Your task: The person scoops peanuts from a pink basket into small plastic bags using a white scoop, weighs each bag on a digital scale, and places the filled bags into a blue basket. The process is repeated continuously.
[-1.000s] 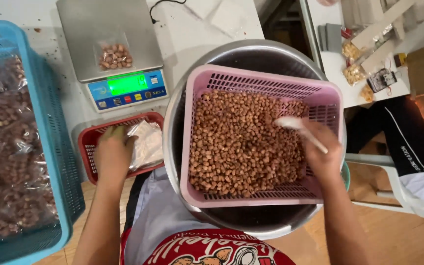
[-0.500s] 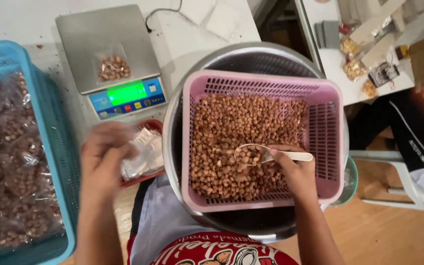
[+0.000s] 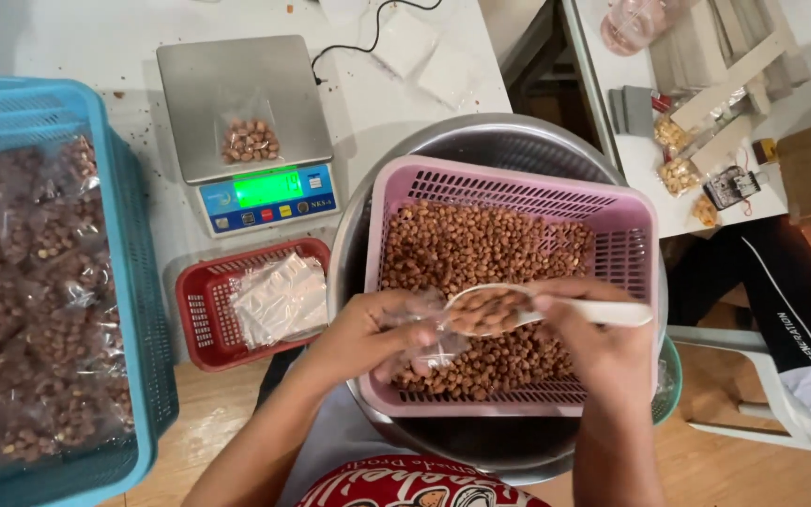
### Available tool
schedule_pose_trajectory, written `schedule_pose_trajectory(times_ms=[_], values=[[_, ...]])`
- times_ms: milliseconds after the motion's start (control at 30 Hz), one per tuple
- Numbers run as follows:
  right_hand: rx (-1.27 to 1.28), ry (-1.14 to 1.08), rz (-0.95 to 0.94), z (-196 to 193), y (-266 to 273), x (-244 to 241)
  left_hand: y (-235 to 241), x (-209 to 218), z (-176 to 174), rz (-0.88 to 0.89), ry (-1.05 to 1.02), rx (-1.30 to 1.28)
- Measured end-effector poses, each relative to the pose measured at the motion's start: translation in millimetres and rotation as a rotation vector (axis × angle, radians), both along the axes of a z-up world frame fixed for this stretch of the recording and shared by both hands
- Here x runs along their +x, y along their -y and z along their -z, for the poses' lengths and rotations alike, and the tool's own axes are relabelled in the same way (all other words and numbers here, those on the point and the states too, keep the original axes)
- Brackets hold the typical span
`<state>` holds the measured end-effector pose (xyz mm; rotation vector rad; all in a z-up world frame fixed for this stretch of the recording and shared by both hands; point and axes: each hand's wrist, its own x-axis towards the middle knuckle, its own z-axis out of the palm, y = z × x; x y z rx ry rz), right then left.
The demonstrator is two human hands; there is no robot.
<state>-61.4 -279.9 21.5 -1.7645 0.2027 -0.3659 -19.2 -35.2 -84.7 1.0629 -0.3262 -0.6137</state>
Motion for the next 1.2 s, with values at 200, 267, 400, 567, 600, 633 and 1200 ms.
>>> schedule_pose_trajectory(times_ms=[200,267,400,567,600,633,1200], values=[[-0.741,0.368,-0.614,21,-4,-2,1,31,-12,0.226,0.694,0.22],[-1.08,0.678,-0.193,47,18,6,-1,40,-16,0.245,0.479,0.427],[-0.818,0.287,-0.149,93,29,14,-21,39,-18,0.251,0.612,0.094],[-0.318,-0.282,0.025,86,18,-2,-38,27,-27,0.406,0.495,0.284],[-0.315,-0.282,0.019,71,15,-8,-36,22,-24,0.402,0.493,0.289],[-0.165,-0.27,0.091,56,12,-12,-34,18,-22,0.448,0.521,0.344],[-0.005,-0.118,0.479,-21,-25,-31,-7,61,21,-0.1,0.174,-0.288]])
